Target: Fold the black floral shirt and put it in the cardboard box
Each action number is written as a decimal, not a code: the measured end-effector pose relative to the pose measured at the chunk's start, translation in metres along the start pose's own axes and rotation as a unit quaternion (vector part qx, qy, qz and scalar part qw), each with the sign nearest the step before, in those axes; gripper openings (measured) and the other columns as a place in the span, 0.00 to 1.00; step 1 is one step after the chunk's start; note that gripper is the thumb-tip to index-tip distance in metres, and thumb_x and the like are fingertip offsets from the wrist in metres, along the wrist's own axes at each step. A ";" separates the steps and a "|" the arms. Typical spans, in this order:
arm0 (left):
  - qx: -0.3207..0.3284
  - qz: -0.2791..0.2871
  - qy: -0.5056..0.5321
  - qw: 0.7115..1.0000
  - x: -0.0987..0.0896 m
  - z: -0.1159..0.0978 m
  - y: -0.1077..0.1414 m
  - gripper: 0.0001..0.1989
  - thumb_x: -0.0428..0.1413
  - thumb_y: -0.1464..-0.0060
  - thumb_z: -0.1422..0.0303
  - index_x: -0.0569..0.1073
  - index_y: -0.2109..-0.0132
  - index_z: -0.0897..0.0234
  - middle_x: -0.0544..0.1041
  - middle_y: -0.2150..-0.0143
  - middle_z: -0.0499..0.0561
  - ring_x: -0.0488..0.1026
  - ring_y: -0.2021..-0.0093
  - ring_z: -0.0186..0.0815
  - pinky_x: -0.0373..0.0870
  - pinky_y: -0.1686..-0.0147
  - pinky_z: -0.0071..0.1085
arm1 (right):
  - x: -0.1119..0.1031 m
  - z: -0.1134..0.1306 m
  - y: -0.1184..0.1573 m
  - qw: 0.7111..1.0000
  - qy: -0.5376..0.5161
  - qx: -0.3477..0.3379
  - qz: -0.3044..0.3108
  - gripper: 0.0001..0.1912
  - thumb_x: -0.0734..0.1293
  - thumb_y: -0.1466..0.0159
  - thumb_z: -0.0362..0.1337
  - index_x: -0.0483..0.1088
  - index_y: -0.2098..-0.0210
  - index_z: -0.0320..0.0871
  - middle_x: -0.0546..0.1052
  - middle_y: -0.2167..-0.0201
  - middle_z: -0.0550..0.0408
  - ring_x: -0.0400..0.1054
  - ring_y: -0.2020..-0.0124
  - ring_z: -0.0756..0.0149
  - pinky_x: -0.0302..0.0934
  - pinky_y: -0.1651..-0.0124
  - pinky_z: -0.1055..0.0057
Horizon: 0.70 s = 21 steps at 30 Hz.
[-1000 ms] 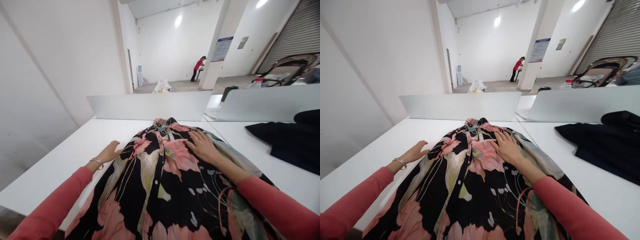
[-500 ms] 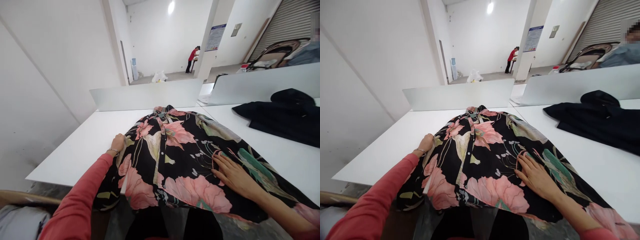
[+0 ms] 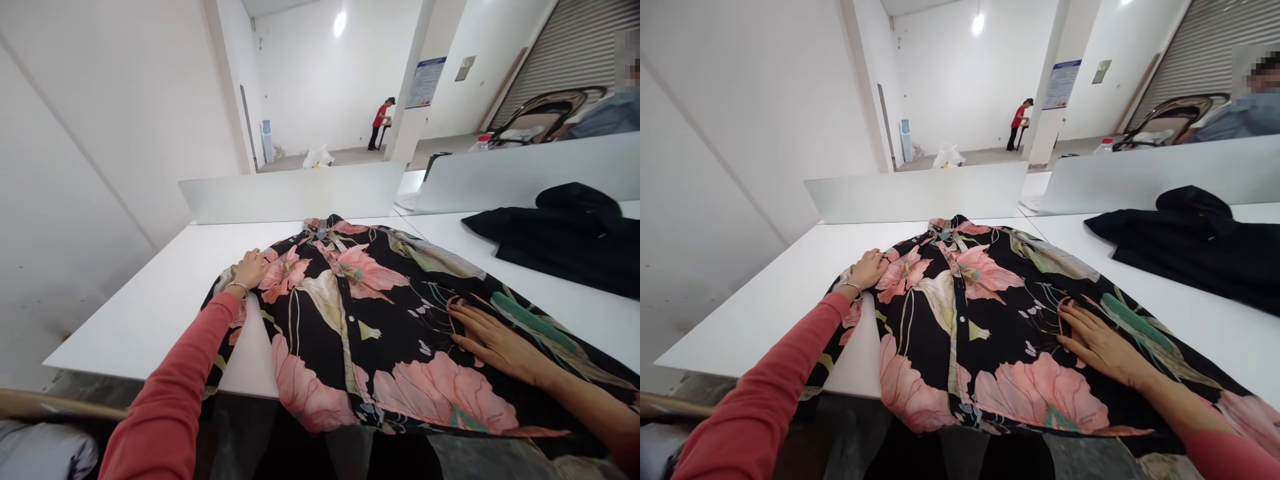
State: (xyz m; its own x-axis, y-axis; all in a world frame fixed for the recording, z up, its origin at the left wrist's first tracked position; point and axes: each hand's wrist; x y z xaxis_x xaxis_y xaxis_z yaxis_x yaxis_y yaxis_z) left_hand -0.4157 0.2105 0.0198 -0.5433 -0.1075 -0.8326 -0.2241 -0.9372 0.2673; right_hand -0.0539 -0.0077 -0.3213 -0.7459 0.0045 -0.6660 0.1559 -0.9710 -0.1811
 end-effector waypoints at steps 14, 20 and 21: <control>0.083 0.114 -0.075 0.987 0.046 -0.004 -0.055 0.19 0.39 0.43 0.60 0.65 0.47 0.52 0.54 0.39 0.53 0.45 0.40 0.52 0.47 0.49 0.57 | -0.060 0.012 -0.044 0.987 -0.043 0.078 0.134 0.33 0.48 0.39 0.57 0.66 0.52 0.40 0.66 0.50 0.47 0.59 0.48 0.55 0.56 0.45 0.58; 0.141 0.119 -0.119 0.976 0.057 0.006 -0.073 0.18 0.39 0.43 0.64 0.66 0.48 0.50 0.54 0.38 0.49 0.42 0.38 0.48 0.43 0.46 0.55 | -0.056 0.012 -0.143 0.993 -0.046 0.104 0.024 0.28 0.48 0.37 0.49 0.57 0.45 0.38 0.59 0.44 0.49 0.54 0.44 0.58 0.50 0.42 0.62; 0.145 0.111 -0.124 0.975 0.060 0.008 -0.076 0.18 0.39 0.42 0.64 0.65 0.48 0.50 0.54 0.38 0.49 0.41 0.38 0.48 0.43 0.45 0.54 | -0.047 0.006 -0.157 0.992 -0.035 0.115 0.041 0.27 0.48 0.36 0.47 0.56 0.44 0.38 0.58 0.44 0.48 0.53 0.44 0.59 0.49 0.41 0.63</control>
State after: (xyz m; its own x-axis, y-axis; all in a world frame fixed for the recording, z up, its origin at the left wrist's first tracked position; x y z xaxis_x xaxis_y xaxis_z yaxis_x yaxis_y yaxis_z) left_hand -0.4382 0.2777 -0.0464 -0.7757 -0.1789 -0.6051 -0.2790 -0.7629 0.5832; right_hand -0.0472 0.1433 -0.2567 -0.7808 -0.0860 -0.6189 0.0721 -0.9963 0.0475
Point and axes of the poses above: each hand's wrist, its own y-axis away from the middle knuckle, its own x-axis out of the palm, z = x × y
